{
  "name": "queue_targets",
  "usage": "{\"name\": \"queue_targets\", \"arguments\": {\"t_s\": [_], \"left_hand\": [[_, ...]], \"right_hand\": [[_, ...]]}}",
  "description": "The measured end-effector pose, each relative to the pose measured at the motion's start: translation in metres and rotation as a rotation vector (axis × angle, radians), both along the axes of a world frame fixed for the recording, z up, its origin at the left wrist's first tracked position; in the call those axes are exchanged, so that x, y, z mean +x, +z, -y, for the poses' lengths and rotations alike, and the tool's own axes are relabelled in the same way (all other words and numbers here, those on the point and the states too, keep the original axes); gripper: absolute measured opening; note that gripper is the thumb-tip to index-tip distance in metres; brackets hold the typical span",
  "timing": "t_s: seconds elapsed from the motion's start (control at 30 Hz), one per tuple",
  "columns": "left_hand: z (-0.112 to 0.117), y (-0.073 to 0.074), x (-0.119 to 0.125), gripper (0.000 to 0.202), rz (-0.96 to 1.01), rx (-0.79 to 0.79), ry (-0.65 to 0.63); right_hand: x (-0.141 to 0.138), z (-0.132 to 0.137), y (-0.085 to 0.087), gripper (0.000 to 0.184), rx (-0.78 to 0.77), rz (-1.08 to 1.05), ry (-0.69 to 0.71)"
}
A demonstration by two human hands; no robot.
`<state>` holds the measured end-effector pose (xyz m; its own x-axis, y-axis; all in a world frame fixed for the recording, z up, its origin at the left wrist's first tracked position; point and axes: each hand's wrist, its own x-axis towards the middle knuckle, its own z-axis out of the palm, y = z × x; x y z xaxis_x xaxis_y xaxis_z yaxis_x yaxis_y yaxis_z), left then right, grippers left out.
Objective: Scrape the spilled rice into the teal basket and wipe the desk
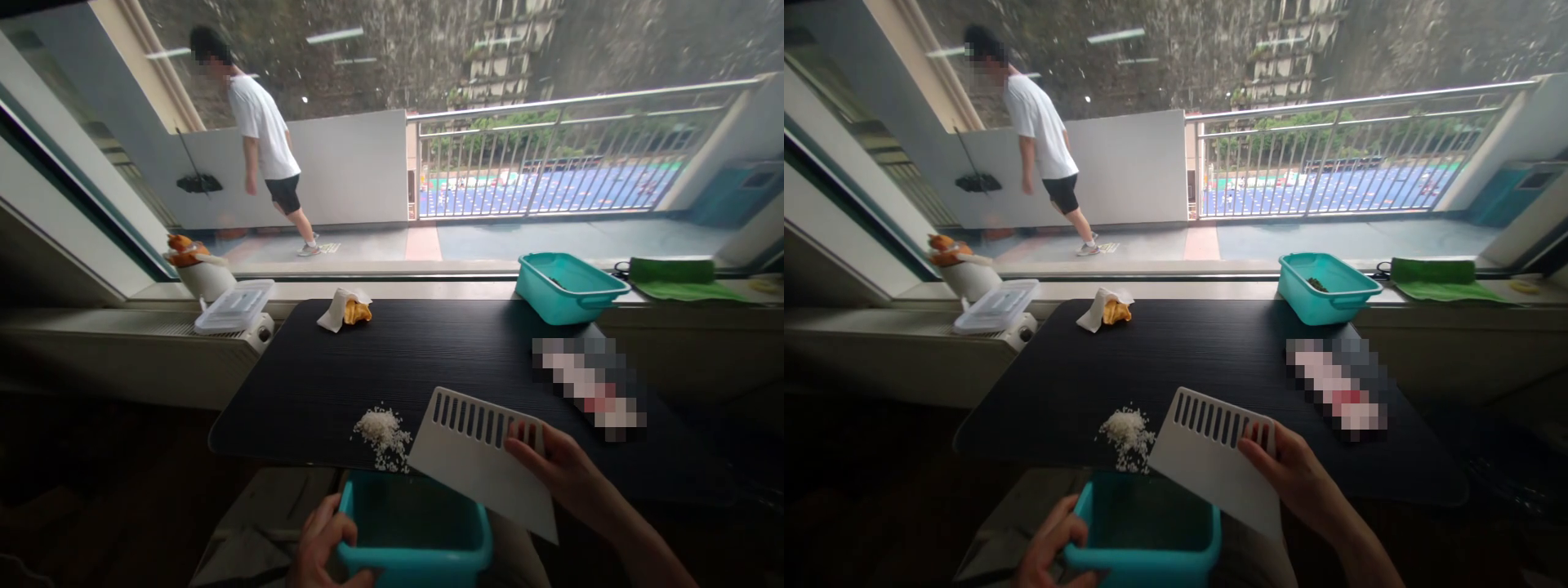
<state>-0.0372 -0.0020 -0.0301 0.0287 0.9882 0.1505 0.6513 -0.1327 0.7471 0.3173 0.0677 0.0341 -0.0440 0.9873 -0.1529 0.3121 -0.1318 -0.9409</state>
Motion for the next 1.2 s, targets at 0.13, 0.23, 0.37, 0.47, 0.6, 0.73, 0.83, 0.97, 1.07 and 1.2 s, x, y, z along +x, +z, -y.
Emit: {"name": "queue_targets", "arguments": {"t_s": [0.13,0.23,0.37,0.47,0.6,0.73,0.83,0.97,1.07,1.2], "left_hand": [[-0.001,0.005,0.003,0.016,-0.018,-0.024,0.010],[-0.002,0.007,0.003,0.016,-0.052,-0.008,0.013],[-0.002,0.009,0.001,0.016,-0.106,-0.008,-0.010],[-0.003,0.011,0.001,0.015,-0.124,-0.023,-0.014],[-0.003,0.012,0.001,0.017,-0.126,-0.006,-0.019],[0.000,0.013,0.003,0.016,-0.096,-0.011,0.024],[0.002,0.014,0.006,0.014,-0.063,-0.045,0.079],[0.003,0.015,0.006,0.014,-0.036,-0.050,0.081],[0.003,0.015,0.003,0.014,-0.041,-0.049,0.068],[0.002,0.017,0.000,0.012,-0.058,-0.069,0.018]], "right_hand": [[-0.006,-0.001,0.005,0.038,-0.034,-0.030,-0.021],[-0.008,0.001,0.008,0.037,-0.058,-0.029,0.021],[-0.008,0.003,0.007,0.034,-0.042,-0.031,0.002],[-0.008,0.000,0.005,0.034,-0.052,-0.082,-0.022],[-0.011,0.000,0.005,0.033,-0.083,-0.077,0.053],[-0.017,-0.002,0.006,0.033,-0.066,-0.075,0.068],[-0.022,-0.007,0.007,0.031,-0.020,-0.053,0.069],[-0.026,-0.009,0.007,0.029,-0.017,0.010,0.144],[-0.028,-0.009,0.007,0.029,-0.034,0.022,0.140],[-0.035,-0.012,0.009,0.029,0.000,-0.007,0.106]]}}
